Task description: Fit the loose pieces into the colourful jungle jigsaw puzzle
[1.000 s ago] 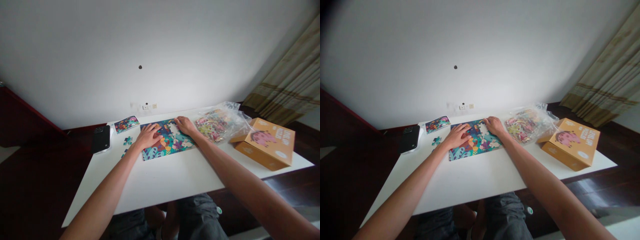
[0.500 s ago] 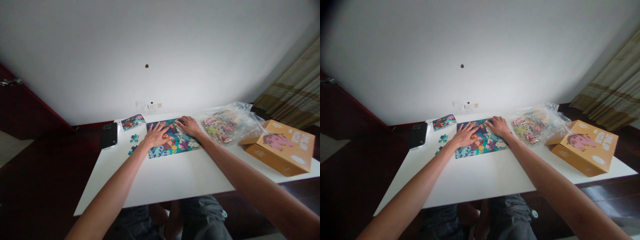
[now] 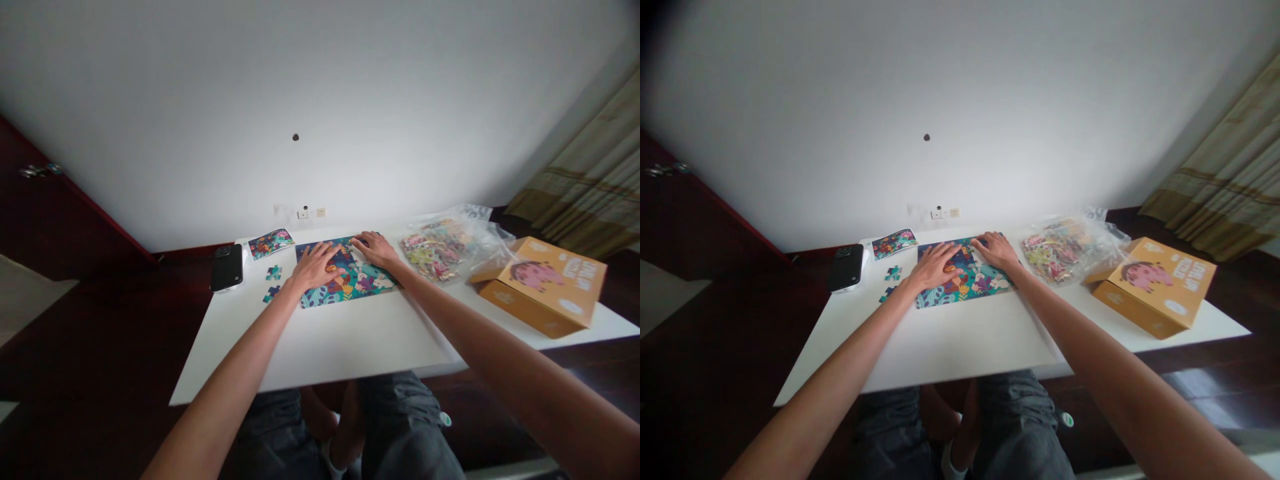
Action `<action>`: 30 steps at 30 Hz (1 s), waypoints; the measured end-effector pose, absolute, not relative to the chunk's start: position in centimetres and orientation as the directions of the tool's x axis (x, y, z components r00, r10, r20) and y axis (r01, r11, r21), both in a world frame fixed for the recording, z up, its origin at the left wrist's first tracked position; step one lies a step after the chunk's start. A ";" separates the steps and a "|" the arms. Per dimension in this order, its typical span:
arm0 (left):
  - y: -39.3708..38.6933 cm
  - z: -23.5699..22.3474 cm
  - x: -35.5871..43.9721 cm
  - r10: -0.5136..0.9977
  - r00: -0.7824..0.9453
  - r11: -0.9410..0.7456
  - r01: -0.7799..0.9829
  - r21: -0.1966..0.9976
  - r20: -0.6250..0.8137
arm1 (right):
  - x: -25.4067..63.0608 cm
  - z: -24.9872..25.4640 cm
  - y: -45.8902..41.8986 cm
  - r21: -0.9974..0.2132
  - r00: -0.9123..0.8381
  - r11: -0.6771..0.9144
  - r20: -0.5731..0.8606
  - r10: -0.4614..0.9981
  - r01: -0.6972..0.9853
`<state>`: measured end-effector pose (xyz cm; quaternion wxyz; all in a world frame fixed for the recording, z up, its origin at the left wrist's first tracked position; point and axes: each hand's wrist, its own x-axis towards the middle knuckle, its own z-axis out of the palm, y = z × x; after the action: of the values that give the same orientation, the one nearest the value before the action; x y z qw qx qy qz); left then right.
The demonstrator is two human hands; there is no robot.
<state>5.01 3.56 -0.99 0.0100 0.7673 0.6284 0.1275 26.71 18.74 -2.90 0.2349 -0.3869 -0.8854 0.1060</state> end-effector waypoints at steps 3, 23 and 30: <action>2.1 0.5 6.4 0.928 0.170 -0.237 0.956 0.173 0.330 | 26.7 -2.5 18.5 -0.403 -0.581 0.669 0.333 0.742 0.624; -12.7 0.3 -1.6 0.934 -0.319 0.236 0.888 0.395 0.159 | 28.2 -1.0 16.6 -0.694 -0.258 0.420 0.331 0.908 0.585; -11.2 2.2 -2.2 0.967 -0.254 0.239 0.884 0.402 -0.016 | 28.1 -1.1 16.7 -0.668 -0.249 0.418 0.338 0.908 0.616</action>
<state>-2.22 -11.16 2.16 0.1317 0.5964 0.7759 0.1580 28.12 16.72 -1.07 0.3555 -0.4990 -0.7633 0.2051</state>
